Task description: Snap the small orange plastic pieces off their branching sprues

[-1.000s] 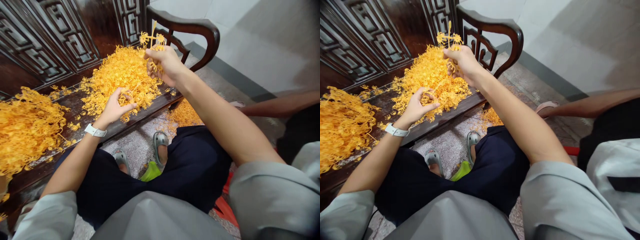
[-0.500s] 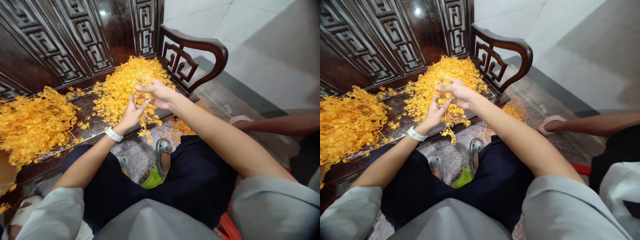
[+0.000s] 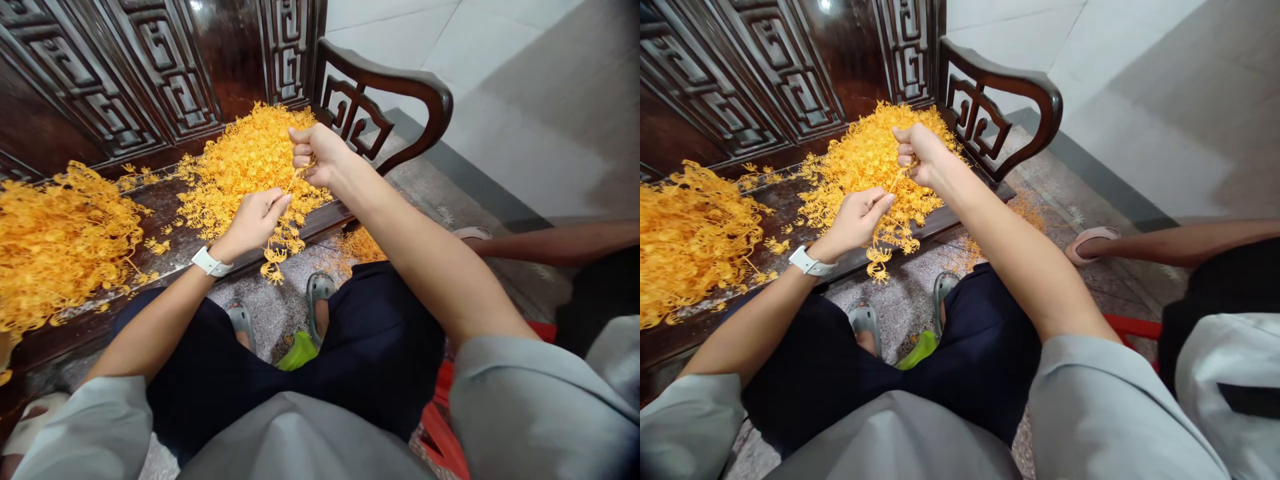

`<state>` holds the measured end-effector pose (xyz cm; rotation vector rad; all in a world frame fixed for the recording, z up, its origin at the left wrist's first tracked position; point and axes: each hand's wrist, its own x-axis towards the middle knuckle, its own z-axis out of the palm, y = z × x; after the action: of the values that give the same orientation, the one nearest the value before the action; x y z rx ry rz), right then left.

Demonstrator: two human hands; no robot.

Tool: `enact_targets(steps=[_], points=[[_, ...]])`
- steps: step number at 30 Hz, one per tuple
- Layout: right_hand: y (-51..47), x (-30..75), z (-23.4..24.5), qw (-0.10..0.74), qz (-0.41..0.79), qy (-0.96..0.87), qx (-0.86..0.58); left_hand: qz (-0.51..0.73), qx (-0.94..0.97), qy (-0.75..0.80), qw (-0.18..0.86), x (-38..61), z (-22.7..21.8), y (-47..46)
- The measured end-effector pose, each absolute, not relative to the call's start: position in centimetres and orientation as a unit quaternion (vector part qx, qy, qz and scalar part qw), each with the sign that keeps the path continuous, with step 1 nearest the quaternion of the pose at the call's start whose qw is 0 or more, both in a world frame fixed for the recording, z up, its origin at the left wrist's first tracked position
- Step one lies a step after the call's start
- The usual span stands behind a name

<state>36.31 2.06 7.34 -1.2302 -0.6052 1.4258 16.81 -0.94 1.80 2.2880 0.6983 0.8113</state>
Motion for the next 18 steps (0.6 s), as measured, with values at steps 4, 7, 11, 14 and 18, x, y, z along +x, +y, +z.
enact_targets(steps=[4, 7, 11, 14, 18], points=[[4.1, 36.7, 6.2, 0.575, 0.534, -0.239, -0.572, 0.300, 0.876, 0.275, 0.260, 16.8, 1.7, -0.9], [5.6, 36.7, 5.2, 0.593, 0.492, -0.247, -0.588, 0.309, 0.876, 0.277, 0.247, 16.9, 1.6, -0.7], [7.0, 36.3, 4.7, 0.604, 0.462, -0.281, -0.586, 0.320, 0.875, 0.291, 0.218, 17.1, 2.0, -0.3], [7.9, 35.9, 4.6, 0.592, 0.442, -0.322, -0.592, 0.329, 0.870, 0.303, 0.208, 17.1, 2.6, 0.1], [9.6, 35.4, 4.4, 0.559, 0.476, -0.314, -0.601, 0.327, 0.871, 0.320, 0.181, 16.9, 2.7, 0.9]])
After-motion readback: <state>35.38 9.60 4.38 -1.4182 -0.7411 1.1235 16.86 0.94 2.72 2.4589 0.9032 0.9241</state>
